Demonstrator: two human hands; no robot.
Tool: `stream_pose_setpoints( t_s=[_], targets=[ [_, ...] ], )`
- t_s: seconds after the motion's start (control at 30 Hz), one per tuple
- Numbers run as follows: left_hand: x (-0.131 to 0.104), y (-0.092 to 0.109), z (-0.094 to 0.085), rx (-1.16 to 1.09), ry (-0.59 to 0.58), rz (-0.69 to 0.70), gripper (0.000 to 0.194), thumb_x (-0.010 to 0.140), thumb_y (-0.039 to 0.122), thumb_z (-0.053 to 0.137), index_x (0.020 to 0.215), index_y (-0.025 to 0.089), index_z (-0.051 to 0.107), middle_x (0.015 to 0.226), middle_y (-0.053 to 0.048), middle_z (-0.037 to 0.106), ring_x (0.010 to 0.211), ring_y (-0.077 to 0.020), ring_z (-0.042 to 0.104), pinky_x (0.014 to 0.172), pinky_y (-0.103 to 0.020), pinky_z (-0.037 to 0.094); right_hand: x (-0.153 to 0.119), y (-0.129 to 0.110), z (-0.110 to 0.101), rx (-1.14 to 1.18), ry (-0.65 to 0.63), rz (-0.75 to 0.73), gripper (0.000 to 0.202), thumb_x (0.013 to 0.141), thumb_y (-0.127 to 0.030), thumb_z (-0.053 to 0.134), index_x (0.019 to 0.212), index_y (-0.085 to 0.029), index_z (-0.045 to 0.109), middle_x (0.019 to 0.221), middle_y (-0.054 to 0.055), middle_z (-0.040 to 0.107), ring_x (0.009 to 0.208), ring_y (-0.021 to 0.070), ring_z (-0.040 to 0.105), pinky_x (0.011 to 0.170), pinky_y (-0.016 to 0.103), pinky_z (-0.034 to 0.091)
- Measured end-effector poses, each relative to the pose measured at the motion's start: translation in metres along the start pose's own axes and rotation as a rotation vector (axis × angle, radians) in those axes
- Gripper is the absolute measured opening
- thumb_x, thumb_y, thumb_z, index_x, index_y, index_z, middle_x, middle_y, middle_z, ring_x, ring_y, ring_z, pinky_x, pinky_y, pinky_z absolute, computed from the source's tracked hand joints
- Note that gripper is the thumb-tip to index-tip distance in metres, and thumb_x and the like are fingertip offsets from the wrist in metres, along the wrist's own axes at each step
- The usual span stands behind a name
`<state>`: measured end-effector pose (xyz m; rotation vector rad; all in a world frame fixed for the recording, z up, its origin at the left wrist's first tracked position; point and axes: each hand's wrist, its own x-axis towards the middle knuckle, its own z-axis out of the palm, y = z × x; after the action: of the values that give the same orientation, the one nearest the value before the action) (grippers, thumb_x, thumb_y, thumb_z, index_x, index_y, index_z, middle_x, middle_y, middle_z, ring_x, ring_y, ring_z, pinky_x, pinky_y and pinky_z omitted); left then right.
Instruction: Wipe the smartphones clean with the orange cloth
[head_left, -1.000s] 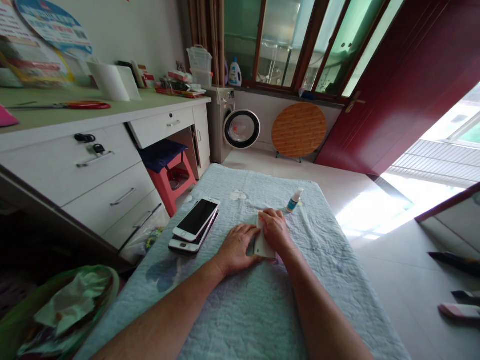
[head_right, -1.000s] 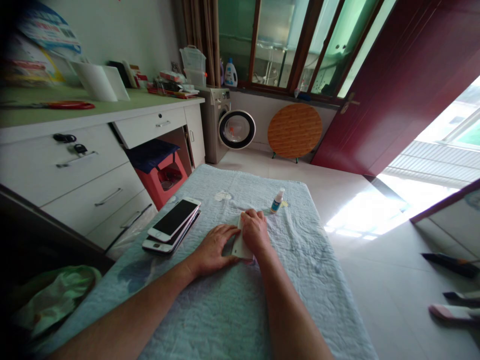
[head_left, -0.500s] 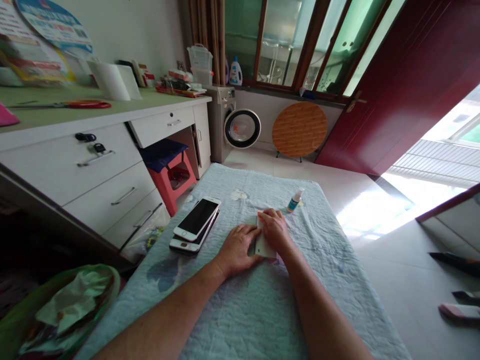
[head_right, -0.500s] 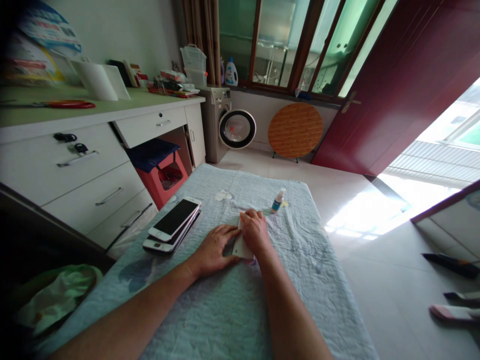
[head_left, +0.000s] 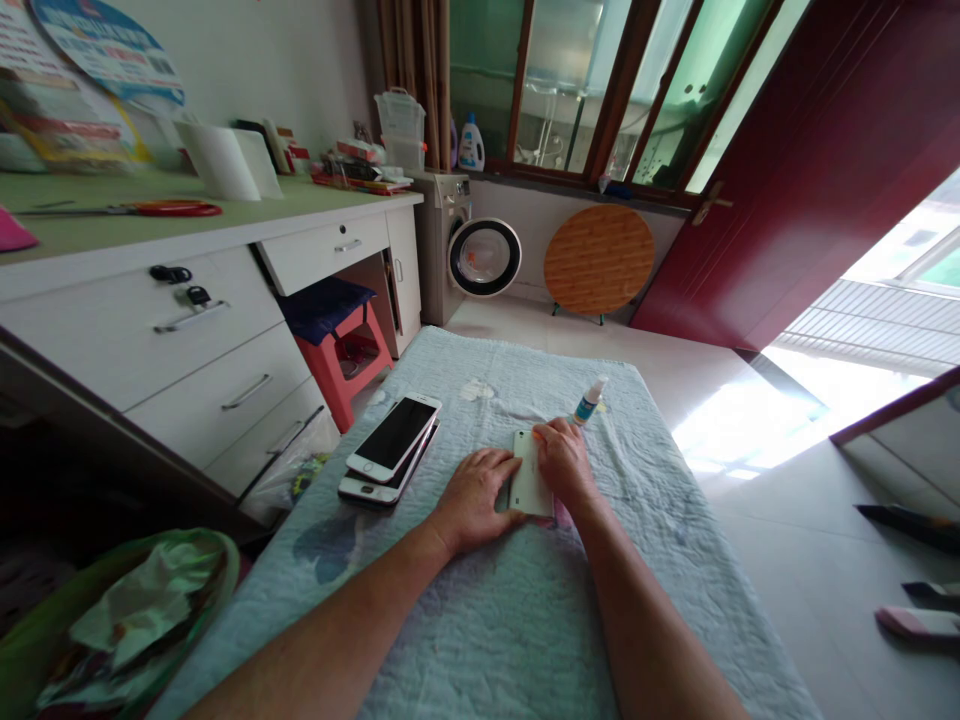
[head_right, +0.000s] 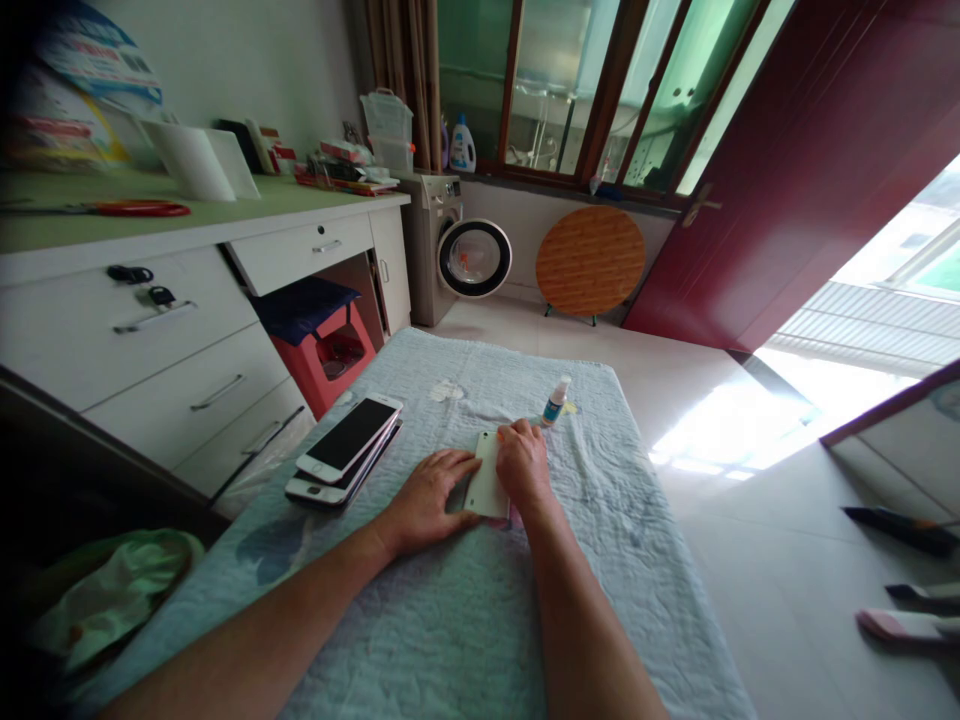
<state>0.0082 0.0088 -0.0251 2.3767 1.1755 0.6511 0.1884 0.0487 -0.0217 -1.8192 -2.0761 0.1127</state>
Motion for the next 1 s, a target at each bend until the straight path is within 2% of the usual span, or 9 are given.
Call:
stream_pose_setpoints(
  t_s=[0.23,0.43,0.7,1.0],
  targets=[
    [0.001,0.0,0.001,-0.008,0.001,0.004,0.068,0.069,0.049,0.076,0.127,0.02,0.056,0.127,-0.01,0.058,0.117,-0.0303,0.05,0.106,-0.044,0.036,0.0,-0.005,0.0,-0.026,-0.031,-0.012,0.027,0.092,-0.016,0.045,0.102,-0.021,0.07,0.102,0.007,0.062,0.093,0.0199,0.049,0.085,0.028,0.033],
    [0.001,0.001,0.001,-0.017,0.004,-0.001,0.071,0.07,0.058,0.073,0.129,0.021,0.055,0.125,-0.009,0.059,0.116,-0.0305,0.051,0.105,-0.044,0.037,0.002,-0.014,0.003,-0.014,-0.089,-0.044,0.03,0.093,-0.019,0.044,0.109,-0.024,0.068,0.115,0.006,0.06,0.097,0.0213,0.046,0.085,0.031,0.032],
    [0.001,0.0,0.002,-0.03,0.012,0.003,0.071,0.069,0.051,0.076,0.13,0.022,0.054,0.127,-0.008,0.058,0.118,-0.0298,0.05,0.107,-0.044,0.035,-0.002,-0.023,0.001,0.02,-0.101,-0.105,0.03,0.094,-0.024,0.045,0.116,-0.028,0.065,0.12,0.004,0.06,0.101,0.022,0.044,0.084,0.032,0.029],
    [0.001,0.001,0.001,-0.029,0.009,0.002,0.072,0.07,0.053,0.075,0.131,0.021,0.054,0.128,-0.009,0.058,0.119,-0.0306,0.049,0.108,-0.044,0.035,0.0,-0.02,0.007,0.046,-0.083,-0.091,0.029,0.093,-0.024,0.045,0.111,-0.03,0.067,0.117,0.002,0.061,0.099,0.0213,0.045,0.085,0.032,0.028]
  ],
)
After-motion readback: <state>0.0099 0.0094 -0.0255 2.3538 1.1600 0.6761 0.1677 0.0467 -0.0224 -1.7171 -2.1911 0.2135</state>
